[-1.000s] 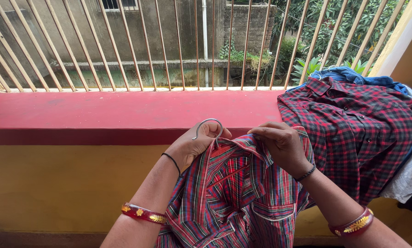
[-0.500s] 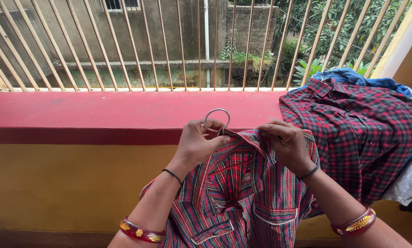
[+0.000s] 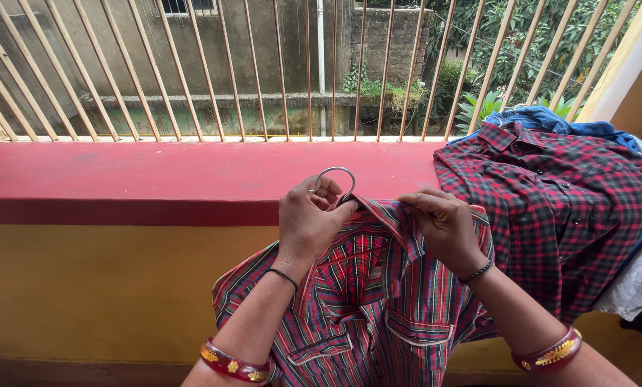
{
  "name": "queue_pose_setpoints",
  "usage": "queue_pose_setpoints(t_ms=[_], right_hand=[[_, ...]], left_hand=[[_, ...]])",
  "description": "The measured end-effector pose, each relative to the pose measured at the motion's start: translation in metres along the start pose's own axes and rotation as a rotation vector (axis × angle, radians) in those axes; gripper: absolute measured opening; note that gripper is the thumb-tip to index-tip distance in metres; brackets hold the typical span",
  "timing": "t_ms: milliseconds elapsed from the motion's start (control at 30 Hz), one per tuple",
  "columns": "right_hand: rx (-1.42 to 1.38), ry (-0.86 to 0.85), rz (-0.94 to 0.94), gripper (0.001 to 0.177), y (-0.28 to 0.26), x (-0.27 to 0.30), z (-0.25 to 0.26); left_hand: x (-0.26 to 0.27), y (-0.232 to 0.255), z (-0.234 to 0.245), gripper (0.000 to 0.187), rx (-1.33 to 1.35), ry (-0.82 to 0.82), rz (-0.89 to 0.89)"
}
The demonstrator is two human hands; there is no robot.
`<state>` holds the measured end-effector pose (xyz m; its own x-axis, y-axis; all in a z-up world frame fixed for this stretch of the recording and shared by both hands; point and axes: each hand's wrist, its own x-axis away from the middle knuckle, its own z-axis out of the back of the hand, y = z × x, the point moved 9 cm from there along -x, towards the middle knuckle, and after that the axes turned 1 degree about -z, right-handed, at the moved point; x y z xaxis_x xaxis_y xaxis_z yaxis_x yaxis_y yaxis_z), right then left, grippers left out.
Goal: The person buttons a plaid shirt that is already on a hanger. They fasten the pocket flaps, then button the front placket from bottom to top, and finally button the collar. The shirt remains on the hanger throughout.
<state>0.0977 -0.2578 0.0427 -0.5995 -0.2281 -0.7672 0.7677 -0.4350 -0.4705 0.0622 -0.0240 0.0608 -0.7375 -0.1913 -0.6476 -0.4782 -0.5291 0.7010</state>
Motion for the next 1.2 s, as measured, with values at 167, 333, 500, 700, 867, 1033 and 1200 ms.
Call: queue_pose_setpoints(t_ms=[167,333,500,700,867,1033,1200], right_hand=[[-0.031,0.039,0.035,0.02,0.0,-0.003,0.01],[0.011,0.091,0.039,0.019,0.002,-0.008,0.018],[0.047,0.138,-0.001,0.02,0.009,-0.017,0.034],[0.08,0.224,0.101,0.02,0.006,-0.027,0.06],[0.092,0.16,0.122,0.023,0.009,-0.034,0.065],[0.096,0.102,0.01,0.019,0.039,-0.046,0.07],[0.022,0.008,-0.122,0.018,0.082,-0.047,0.064]], left_hand=[[0.004,-0.001,0.005,0.035,-0.154,-0.095,-0.049],[0.009,-0.001,0.011,0.044,-0.206,-0.105,-0.05],[0.009,-0.006,0.026,0.05,-0.147,-0.13,-0.155],[0.002,-0.038,0.059,0.031,-0.249,-0.038,-0.145],[-0.011,-0.039,0.079,0.017,-0.344,0.085,-0.151],[-0.02,-0.005,0.093,0.013,-0.41,0.193,-0.291],[-0.028,0.017,0.099,0.013,-0.415,0.21,-0.281]])
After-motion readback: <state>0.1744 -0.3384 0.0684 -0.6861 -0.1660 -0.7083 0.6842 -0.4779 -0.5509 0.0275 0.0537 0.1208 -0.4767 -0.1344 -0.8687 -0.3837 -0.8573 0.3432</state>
